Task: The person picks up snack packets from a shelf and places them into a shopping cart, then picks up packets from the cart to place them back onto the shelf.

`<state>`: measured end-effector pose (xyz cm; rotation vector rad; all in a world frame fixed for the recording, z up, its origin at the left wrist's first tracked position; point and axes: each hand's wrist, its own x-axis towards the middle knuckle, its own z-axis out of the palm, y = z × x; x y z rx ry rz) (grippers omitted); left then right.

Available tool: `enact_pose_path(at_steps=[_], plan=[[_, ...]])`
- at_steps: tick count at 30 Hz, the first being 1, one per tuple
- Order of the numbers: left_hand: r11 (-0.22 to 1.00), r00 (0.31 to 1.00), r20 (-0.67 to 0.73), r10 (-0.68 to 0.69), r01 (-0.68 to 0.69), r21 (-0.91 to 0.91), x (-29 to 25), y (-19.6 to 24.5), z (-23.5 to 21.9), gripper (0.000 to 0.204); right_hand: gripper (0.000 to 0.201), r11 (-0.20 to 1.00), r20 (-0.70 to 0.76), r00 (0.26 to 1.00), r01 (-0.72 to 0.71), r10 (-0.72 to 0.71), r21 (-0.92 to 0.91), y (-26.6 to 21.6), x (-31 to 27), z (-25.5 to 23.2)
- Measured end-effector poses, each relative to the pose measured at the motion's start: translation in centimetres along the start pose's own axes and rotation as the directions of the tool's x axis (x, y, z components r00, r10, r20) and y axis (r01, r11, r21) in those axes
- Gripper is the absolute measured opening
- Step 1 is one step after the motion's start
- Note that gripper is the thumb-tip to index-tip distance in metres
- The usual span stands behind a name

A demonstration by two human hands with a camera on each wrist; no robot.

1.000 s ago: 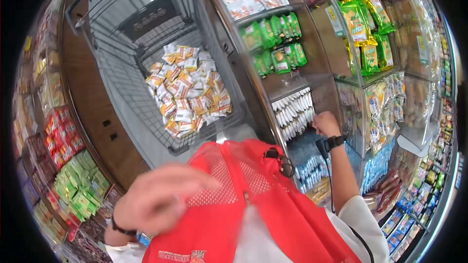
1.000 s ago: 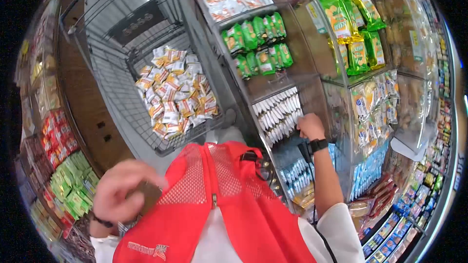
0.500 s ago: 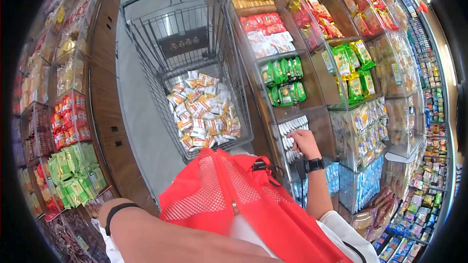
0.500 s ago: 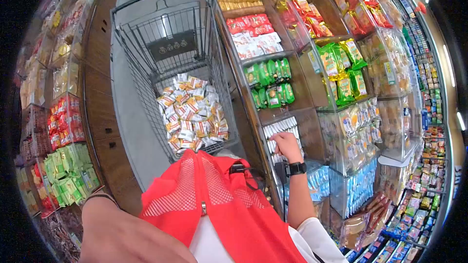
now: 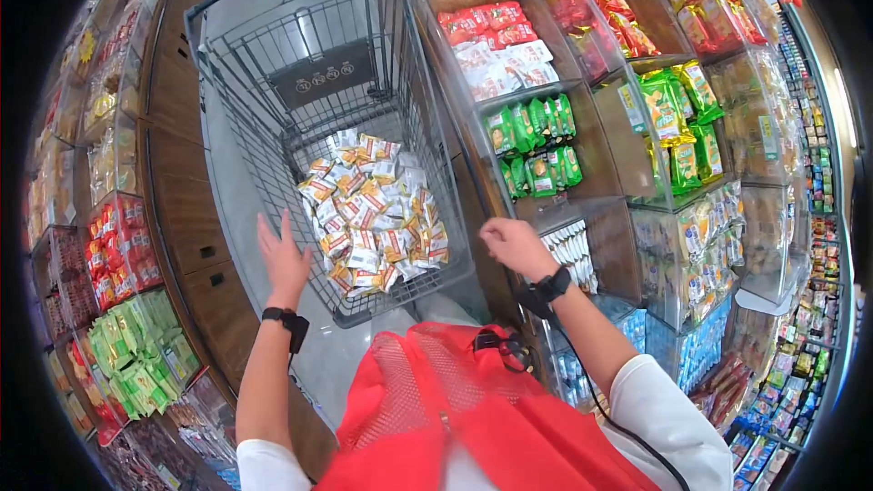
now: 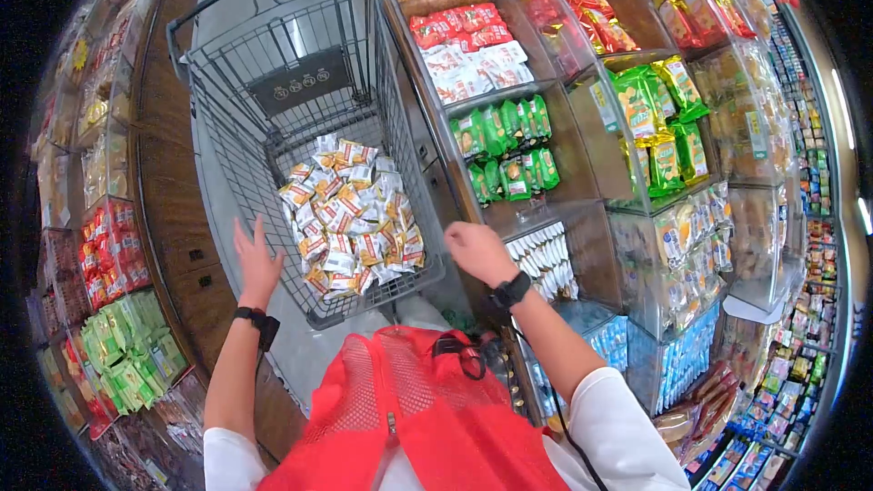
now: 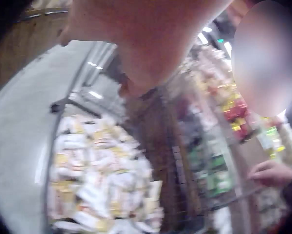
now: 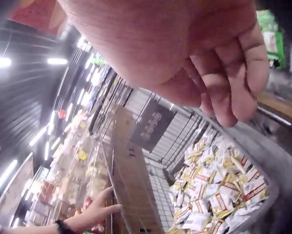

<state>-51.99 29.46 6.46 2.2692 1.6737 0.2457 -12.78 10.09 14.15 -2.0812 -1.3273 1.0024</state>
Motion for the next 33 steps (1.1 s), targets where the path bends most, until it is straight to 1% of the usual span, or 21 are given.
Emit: enact_pose_path(at_steps=[2,4,5,7,8,9,10,11,12,13,14,16,17,20,24,26,28,29,30,32,33], plan=[[0.997,0.995,0.074,-0.063,0.06,0.043,0.7,-2.6,3.5,0.061,0.018,0.992,0.077,0.993,0.091,-0.084,-0.089,-3.1,2.9,2.0],[0.975,0.991,-0.012,-0.135,0.13,-0.181,1.1,-2.4,5.5,0.057,0.017,0.988,0.19,0.975,0.13,-0.111,-0.088,-5.1,6.0,5.1],[0.946,0.981,-0.048,-0.186,0.166,-0.278,0.8,-2.5,6.1,0.056,0.019,0.985,0.206,0.969,0.155,-0.136,-0.082,-5.0,7.8,7.5],[0.889,0.961,0.033,-0.273,0.266,-0.373,1.1,-1.7,5.3,0.053,0.023,0.978,0.235,0.955,0.198,-0.179,-0.06,-3.4,11.4,12.8],[0.849,0.944,0.072,-0.322,0.321,-0.419,1.1,-1.3,4.9,0.052,0.029,0.973,0.252,0.953,0.201,-0.166,-0.117,-2.0,13.4,15.7],[0.839,0.942,0.074,-0.327,0.326,-0.436,1.2,-1.5,5.2,0.053,0.035,0.961,0.266,0.951,0.21,-0.158,-0.178,-0.4,15.8,18.5],[0.868,0.953,0.032,-0.3,0.287,-0.405,1.2,-2.0,5.7,0.052,0.042,0.955,0.332,0.943,0.122,-0.027,-0.269,0.7,18.4,20.9],[0.894,0.963,-0.01,-0.27,0.247,-0.373,1.2,-2.5,6.2,0.05,0.044,0.962,0.254,0.964,-0.004,0.076,-0.273,0.2,19.8,22.1],[0.918,0.97,-0.047,-0.237,0.208,-0.339,1.1,-2.8,6.7,0.049,0.046,0.974,0.246,0.968,0.016,0.041,-0.225,4.1,22.9,25.6],[0.922,0.968,-0.091,-0.233,0.19,-0.338,1.2,-2.3,6.5,0.044,0.047,0.966,0.208,0.974,-0.035,0.09,-0.255,4.7,23.9,26.4],[0.923,0.967,-0.078,-0.243,0.206,-0.325,1.4,-2.3,6.4,0.043,0.048,0.956,0.165,0.977,-0.085,0.135,-0.282,5.1,24.6,27.2],[0.924,0.964,-0.047,-0.26,0.235,-0.301,1.5,-2.4,6.5,0.041,0.05,0.929,0.128,0.985,-0.061,0.115,-0.364,6.0,25.5,28.9],[0.932,0.968,-0.063,-0.245,0.217,-0.291,1.6,-2.4,6.5,0.04,0.05,0.913,0.104,0.989,-0.054,0.105,-0.404,6.4,25.8,29.6],[0.941,0.974,-0.08,-0.214,0.183,-0.285,1.8,-2.5,6.5,0.039,0.05,0.94,0.126,0.982,-0.091,0.139,-0.329,5.8,25.6,29.1],[0.932,0.973,-0.061,-0.223,0.194,-0.307,2.3,-2.6,6.9,0.038,0.052,0.976,-0.014,0.983,-0.183,0.183,-0.121,8.1,25.3,28.4],[0.932,0.973,-0.058,-0.224,0.196,-0.306,2.1,-2.6,6.9,0.037,0.051,0.976,-0.03,0.978,-0.21,0.208,-0.052,8.9,25.5,27.2],[0.927,0.971,-0.062,-0.231,0.2,-0.317,2.2,-2.3,6.7,0.036,0.049,0.98,-0.09,0.976,-0.198,0.2,0.029,7.5,25.1,25.3],[0.923,0.97,-0.064,-0.233,0.2,-0.328,2.3,-2.4,6.7,0.036,0.042,0.977,-0.053,0.975,-0.214,0.214,0.015,6.5,24.6,24.3],[0.919,0.97,-0.063,-0.236,0.202,-0.339,2.2,-2.4,6.8,0.036,0.038,0.995,0.021,0.995,-0.102,0.102,0.005,5.6,23.9,23.7],[0.917,0.97,-0.066,-0.235,0.198,-0.345,2.3,-2.6,7.2,0.037,0.03,0.993,0.163,0.979,0.121,-0.121,0.013,4.8,23.0,23.6],[0.92,0.971,-0.069,-0.23,0.194,-0.341,2.3,-2.7,7.4,0.037,0.02,0.923,0.151,0.921,0.374,-0.358,-0.093,5.3,22.9,24.9]])
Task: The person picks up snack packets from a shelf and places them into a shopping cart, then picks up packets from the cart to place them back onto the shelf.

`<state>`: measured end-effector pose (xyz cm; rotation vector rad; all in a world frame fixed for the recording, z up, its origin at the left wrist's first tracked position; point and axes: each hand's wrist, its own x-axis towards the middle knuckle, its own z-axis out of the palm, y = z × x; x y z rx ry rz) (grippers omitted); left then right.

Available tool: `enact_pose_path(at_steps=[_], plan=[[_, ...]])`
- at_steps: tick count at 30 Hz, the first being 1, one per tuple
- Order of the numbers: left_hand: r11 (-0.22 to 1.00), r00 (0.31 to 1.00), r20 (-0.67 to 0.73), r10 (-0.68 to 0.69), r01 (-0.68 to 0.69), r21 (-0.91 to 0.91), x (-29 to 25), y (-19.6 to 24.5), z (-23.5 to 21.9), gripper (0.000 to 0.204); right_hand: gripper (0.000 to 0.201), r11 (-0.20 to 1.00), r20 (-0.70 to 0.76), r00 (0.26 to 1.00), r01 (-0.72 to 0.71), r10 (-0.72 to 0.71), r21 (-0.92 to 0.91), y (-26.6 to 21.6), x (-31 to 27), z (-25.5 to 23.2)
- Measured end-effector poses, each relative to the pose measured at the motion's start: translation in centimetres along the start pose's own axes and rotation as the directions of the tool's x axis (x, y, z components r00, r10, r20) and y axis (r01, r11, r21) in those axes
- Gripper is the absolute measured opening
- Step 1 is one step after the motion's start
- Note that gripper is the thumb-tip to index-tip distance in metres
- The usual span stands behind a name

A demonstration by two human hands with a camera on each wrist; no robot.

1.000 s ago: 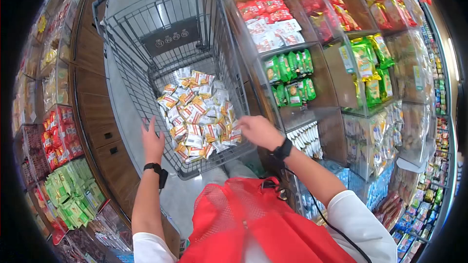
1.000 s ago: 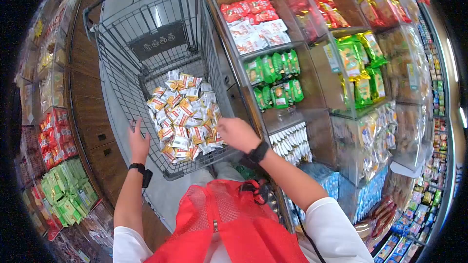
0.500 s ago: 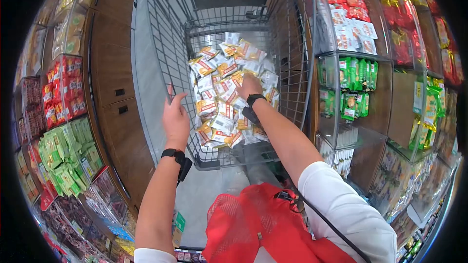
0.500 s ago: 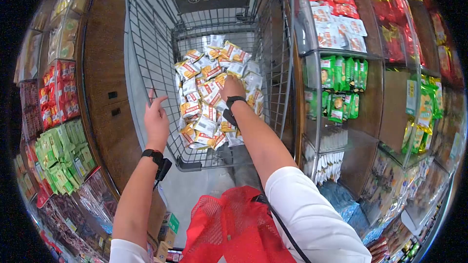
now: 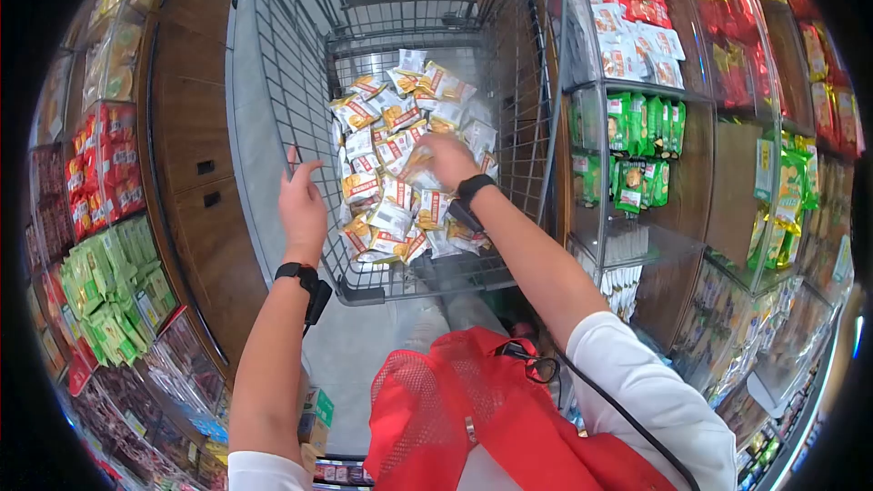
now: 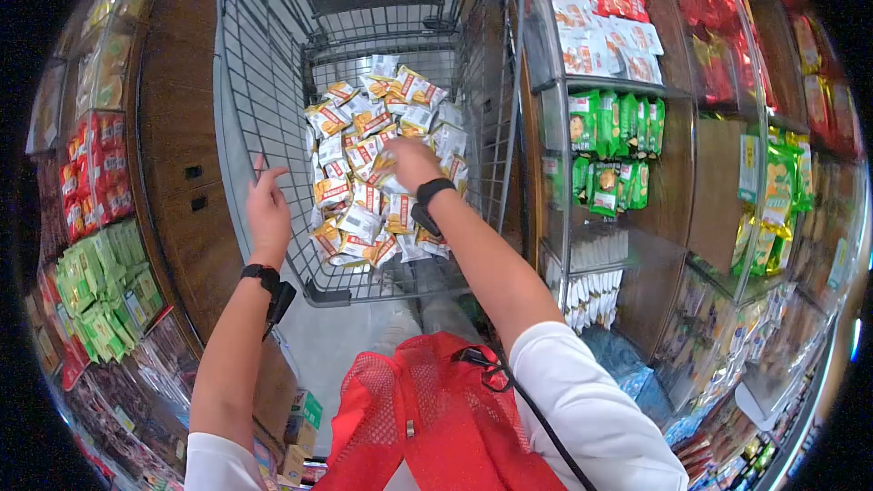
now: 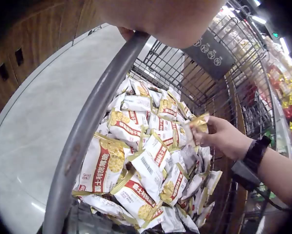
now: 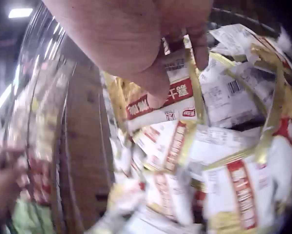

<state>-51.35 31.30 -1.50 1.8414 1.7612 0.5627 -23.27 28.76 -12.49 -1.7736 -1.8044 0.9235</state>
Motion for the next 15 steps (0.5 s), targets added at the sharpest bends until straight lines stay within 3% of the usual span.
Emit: enact_pose_path(at_steps=[1,3,4,6,7,8,9,10,11,13,14,15], plan=[[1.0,1.0,0.002,0.007,-0.007,0.006,0.0,-0.2,0.0,0.038,0.018,0.984,0.091,0.991,0.114,-0.103,-0.134,-0.1,0.3,0.8],[0.998,0.998,0.045,-0.054,0.052,0.029,0.0,0.0,-0.3,0.039,0.022,0.956,0.221,0.953,0.247,-0.209,-0.159,1.6,1.1,4.3],[0.996,0.994,0.074,-0.08,0.077,0.038,-0.1,0.1,-0.3,0.039,0.021,0.955,0.219,0.959,0.224,-0.18,-0.193,1.1,1.0,4.6],[0.983,0.988,-0.014,0.152,-0.15,0.106,-0.3,-0.9,0.1,0.039,0.02,0.947,0.21,0.977,0.105,-0.041,-0.304,0.4,0.8,6.8],[0.996,0.997,0.039,0.071,-0.073,0.055,-0.3,-0.6,0.0,0.039,0.02,0.924,0.193,0.979,0.01,0.07,-0.383,0.8,1.0,8.7],[0.985,0.986,-0.01,0.164,-0.163,0.06,-0.1,-2.2,0.6,0.041,0.018,0.895,0.167,0.985,0.034,0.045,-0.445,-0.3,0.3,8.0],[0.991,0.992,0.038,0.123,-0.124,0.041,-0.2,-1.5,0.2,0.042,0.02,0.874,0.193,0.981,0.078,0.018,-0.479,-2.0,-1.1,5.4],[0.991,0.992,0.039,0.119,-0.121,0.061,0.0,-2.9,0.7,0.04,0.024,0.881,0.173,0.981,0.008,0.084,-0.473,-1.6,-1.0,6.2],[0.986,0.987,0.038,0.157,-0.159,0.045,0.0,-3.3,0.6,0.039,0.026,0.906,0.054,0.997,-0.033,0.061,-0.422,-1.5,-1.7,6.5],[0.997,0.993,0.094,0.075,-0.073,-0.031,-0.2,-1.9,0.5,0.037,0.026,0.936,-0.025,0.995,-0.102,0.099,-0.336,-1.3,-2.1,6.6],[0.971,0.977,0.064,0.203,-0.21,0.117,-0.1,-2.0,0.5,0.034,0.025,0.942,-0.033,0.994,-0.113,0.108,-0.315,-1.5,-2.7,5.7],[0.98,0.98,0.086,0.18,-0.187,0.075,-0.2,-1.9,0.4,0.032,0.023,0.951,-0.04,0.993,-0.118,0.111,-0.286,-2.2,-3.0,4.7]])
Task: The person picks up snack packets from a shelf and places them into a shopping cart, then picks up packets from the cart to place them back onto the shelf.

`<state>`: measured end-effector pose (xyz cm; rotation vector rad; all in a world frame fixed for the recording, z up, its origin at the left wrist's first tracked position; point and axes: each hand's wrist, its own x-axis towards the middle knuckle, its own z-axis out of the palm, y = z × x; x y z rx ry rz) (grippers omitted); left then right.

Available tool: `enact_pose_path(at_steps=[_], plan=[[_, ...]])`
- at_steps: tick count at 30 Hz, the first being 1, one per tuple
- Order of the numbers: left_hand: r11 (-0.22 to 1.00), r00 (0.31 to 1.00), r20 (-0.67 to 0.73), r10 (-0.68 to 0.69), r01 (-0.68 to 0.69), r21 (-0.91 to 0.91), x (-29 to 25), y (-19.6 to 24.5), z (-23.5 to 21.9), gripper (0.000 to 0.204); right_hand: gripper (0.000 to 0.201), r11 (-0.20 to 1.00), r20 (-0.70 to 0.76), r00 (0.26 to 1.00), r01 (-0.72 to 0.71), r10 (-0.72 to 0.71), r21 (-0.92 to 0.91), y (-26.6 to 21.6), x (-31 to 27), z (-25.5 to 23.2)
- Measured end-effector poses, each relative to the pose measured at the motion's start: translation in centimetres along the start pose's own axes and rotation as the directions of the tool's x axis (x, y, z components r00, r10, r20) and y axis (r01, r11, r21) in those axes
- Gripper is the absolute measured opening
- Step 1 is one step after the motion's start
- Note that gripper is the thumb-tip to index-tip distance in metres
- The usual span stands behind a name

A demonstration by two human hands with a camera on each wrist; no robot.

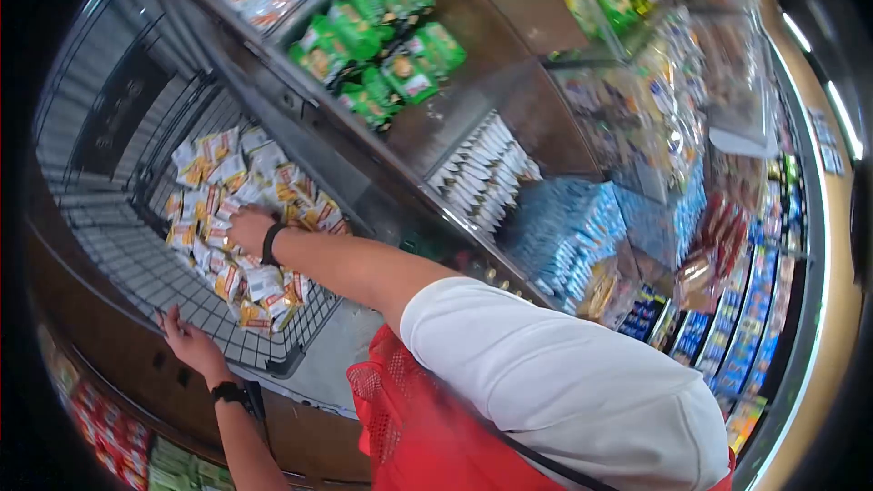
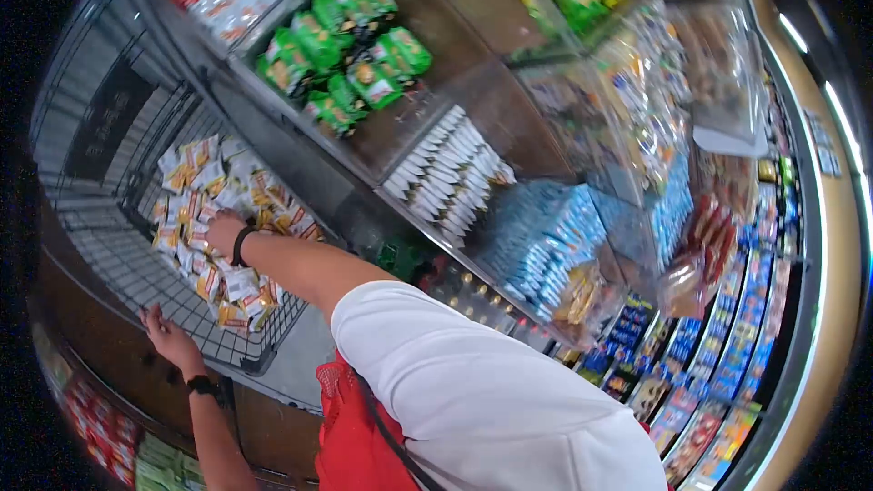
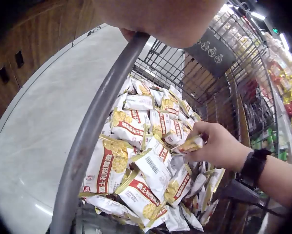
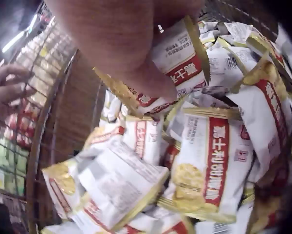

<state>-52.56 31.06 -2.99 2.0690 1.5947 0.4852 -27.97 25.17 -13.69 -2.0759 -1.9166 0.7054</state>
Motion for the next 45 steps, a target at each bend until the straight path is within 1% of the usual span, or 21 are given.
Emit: enact_pose_path(at_steps=[3,7,8,9,12,13,14,16,17,18,19,20,22,24,28,33,36,37,40,44,45], plan=[[0.999,1.0,0.007,0.019,-0.02,0.037,-0.1,-0.7,0.0,0.033,0.023,0.99,-0.077,0.989,-0.121,0.126,0.066,-0.5,-0.6,-1.7],[1.0,0.999,0.034,-0.021,0.021,-0.008,0.6,0.1,0.0,0.032,0.036,0.966,-0.292,0.935,-0.142,0.203,0.215,-1.2,-3.0,-6.3],[1.0,1.0,0.024,-0.016,0.016,0.008,0.3,0.3,-0.2,0.031,0.039,0.927,-0.271,0.93,-0.146,0.248,0.347,-1.7,-4.0,-8.2],[0.996,0.998,0.011,0.07,-0.07,0.05,0.7,-1.9,0.3,0.032,0.042,0.868,-0.247,0.925,-0.145,0.289,0.474,-2.7,-5.4,-11.1],[0.979,0.992,0.126,-0.021,-0.005,0.203,0.9,0.2,-1.3,0.032,0.062,0.722,-0.204,0.928,-0.093,0.313,0.685,-4.5,-9.1,-17.6],[0.892,0.993,0.104,-0.053,0.0,0.452,0.5,2.2,-2.1,0.041,0.062,0.691,-0.222,0.924,-0.059,0.311,0.721,-4.9,-10.3,-19.7],[0.913,0.97,0.142,-0.197,0.129,0.386,0.0,3.2,-2.4,0.048,0.062,0.655,-0.234,0.926,-0.02,0.298,0.755,-5.3,-11.6,-21.6],[0.977,0.937,0.325,-0.129,0.063,0.205,-0.1,2.4,-1.4,0.061,0.059,0.593,-0.117,0.925,-0.131,0.361,0.795,-6.6,-15.7,-29.7],[0.99,0.899,0.431,0.076,-0.118,0.074,-0.1,1.4,-1.9,0.067,0.057,0.448,-0.155,0.919,-0.026,0.363,0.894,-6.5,-17.1,-30.9],[0.953,0.788,0.615,-0.016,0.198,-0.229,-1.1,7.8,-4.5,0.068,0.054,0.286,-0.183,0.912,0.077,0.366,0.955,-6.4,-18.3,-31.9],[0.764,0.665,0.741,0.095,0.429,-0.482,-2.7,17.2,-8.5,0.061,0.05,0.113,-0.126,0.917,0.089,0.379,0.99,-7.7,-20.0,-34.8],[0.473,0.642,0.745,0.178,0.609,-0.637,-4.5,24.0,-11.3,0.052,0.046,-0.061,-0.064,0.92,0.095,0.387,0.994,-9.0,-21.8,-37.6],[0.439,0.624,0.634,0.457,0.462,-0.771,-5.3,29.7,-12.5,0.048,0.038,-0.151,-0.043,0.916,0.111,0.398,0.982,-10.3,-24.1,-39.6],[0.401,0.573,0.556,0.603,0.385,-0.831,-5.5,34.3,-14.2,0.049,0.04,-0.245,-0.052,0.902,0.172,0.428,0.954,-11.7,-26.0,-41.2],[0.534,0.547,0.62,0.563,0.332,-0.778,-6.2,39.1,-16.0,0.046,0.042,0.065,-0.217,0.788,0.221,0.576,0.973,-12.8,-28.8,-42.0],[0.422,0.51,0.659,0.553,0.511,-0.749,-5.8,41.1,-18.0,0.042,0.046,0.441,-0.373,0.695,0.09,0.614,0.893,-12.2,-31.8,-42.6],[0.537,0.493,0.695,0.523,0.443,-0.718,-4.7,41.4,-18.6,0.041,0.046,0.383,-0.16,0.753,-0.13,0.638,0.915,-12.3,-34.2,-45.4],[0.582,0.515,0.695,0.502,0.393,-0.712,-5.0,41.6,-18.5,0.039,0.048,0.537,-0.411,0.737,0.077,0.536,0.84,-11.1,-33.8,-43.7],[0.682,0.5,0.688,0.527,0.234,-0.693,-5.1,41.8,-18.1,0.038,0.048,0.707,-0.394,0.764,-0.113,0.511,0.698,-11.0,-34.6,-45.5],[0.734,0.566,0.634,0.527,0.073,-0.675,-4.9,42.0,-17.4,0.032,0.042,0.763,-0.35,0.881,-0.018,0.317,0.646,-10.7,-35.8,-48.2],[0.735,0.529,0.649,0.546,0.07,-0.675,-5.0,42.2,-17.3,0.03,0.037,0.701,-0.315,0.874,-0.04,0.37,0.713,-11.0,-35.8,-48.7]])
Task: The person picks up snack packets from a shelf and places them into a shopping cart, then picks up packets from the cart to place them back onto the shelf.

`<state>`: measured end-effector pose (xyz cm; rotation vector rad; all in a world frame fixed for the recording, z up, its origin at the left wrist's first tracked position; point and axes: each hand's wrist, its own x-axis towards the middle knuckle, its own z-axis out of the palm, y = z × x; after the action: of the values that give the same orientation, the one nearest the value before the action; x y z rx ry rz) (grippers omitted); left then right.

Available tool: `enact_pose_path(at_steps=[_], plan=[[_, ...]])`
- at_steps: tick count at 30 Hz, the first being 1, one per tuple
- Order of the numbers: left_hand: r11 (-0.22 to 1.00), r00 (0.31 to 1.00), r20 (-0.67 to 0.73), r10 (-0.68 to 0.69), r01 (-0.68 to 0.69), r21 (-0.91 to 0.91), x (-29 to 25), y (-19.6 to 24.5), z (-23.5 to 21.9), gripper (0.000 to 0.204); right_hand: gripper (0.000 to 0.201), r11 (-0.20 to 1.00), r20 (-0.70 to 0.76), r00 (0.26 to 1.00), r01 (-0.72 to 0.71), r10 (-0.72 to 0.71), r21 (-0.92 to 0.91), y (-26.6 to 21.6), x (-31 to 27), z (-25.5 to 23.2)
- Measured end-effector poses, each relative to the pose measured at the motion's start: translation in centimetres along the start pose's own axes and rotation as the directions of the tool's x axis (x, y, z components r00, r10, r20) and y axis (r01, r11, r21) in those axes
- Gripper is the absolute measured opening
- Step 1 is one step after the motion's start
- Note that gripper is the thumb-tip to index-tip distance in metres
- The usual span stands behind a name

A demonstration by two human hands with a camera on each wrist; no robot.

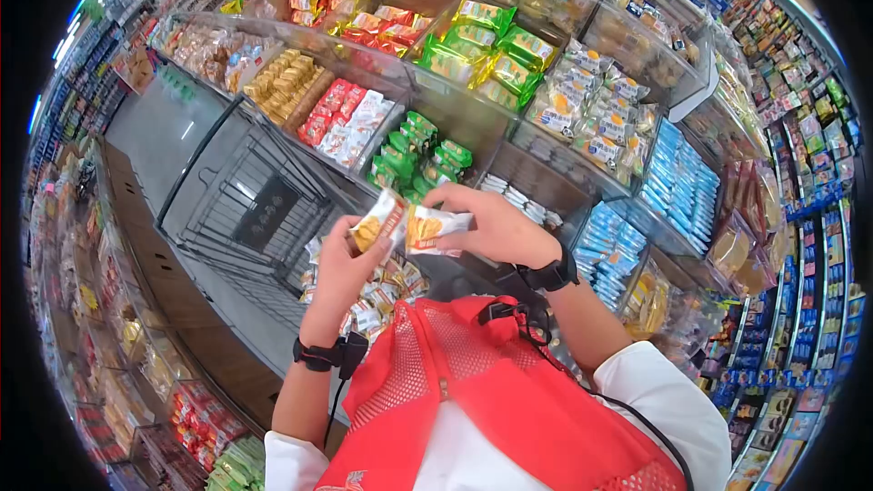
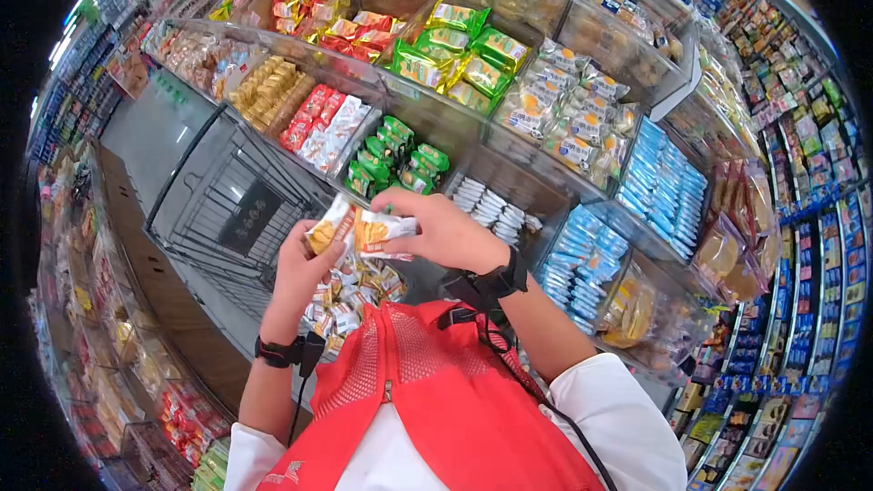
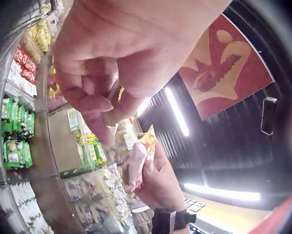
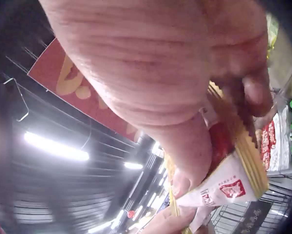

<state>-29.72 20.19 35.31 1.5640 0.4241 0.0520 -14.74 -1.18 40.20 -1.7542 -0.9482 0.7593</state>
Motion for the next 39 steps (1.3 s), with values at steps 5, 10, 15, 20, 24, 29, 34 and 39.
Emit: enact_pose_path(at_steps=[5,10,15,20,24,29,34,39], plan=[[0.979,0.99,0.124,0.072,-0.047,-0.196,0.5,0.0,1.8,0.028,0.037,0.895,0.074,0.927,0.374,-0.368,-0.244,1.1,1.7,-0.2],[0.959,0.966,0.141,0.217,-0.184,-0.218,1.8,-0.3,4.0,0.043,0.053,0.915,-0.01,0.938,0.335,-0.346,-0.225,1.8,2.1,-0.9],[0.994,0.992,0.102,0.075,-0.066,-0.087,3.2,1.5,6.1,0.037,0.065,0.922,-0.261,0.897,0.295,-0.357,-0.25,2.3,1.7,-2.1],[0.974,0.995,0.034,0.096,-0.087,-0.211,5.5,1.2,8.4,0.035,0.06,0.99,-0.409,0.91,0.11,-0.067,0.083,4.0,0.2,-2.6],[0.982,0.991,0.105,0.08,-0.061,-0.178,7.0,1.5,11.4,0.04,0.052,0.803,-0.377,0.921,0.151,0.097,0.576,7.0,-0.2,-2.1],[0.993,0.97,0.226,0.089,-0.106,0.06,7.4,-2.1,11.5,0.05,0.044,0.964,-0.633,0.767,0.073,0.11,0.256,11.3,-3.4,-7.2],[0.961,0.936,0.236,-0.262,0.276,-0.026,6.1,-7.9,5.7,0.034,0.049,0.818,-0.745,0.61,-0.554,0.269,-0.159,16.9,-7.3,-12.2],[0.908,0.896,0.175,-0.407,0.418,-0.028,3.1,-10.8,3.1,0.025,0.064,0.746,-0.552,0.718,-0.622,0.423,-0.238,28.9,-5.6,-13.7]])
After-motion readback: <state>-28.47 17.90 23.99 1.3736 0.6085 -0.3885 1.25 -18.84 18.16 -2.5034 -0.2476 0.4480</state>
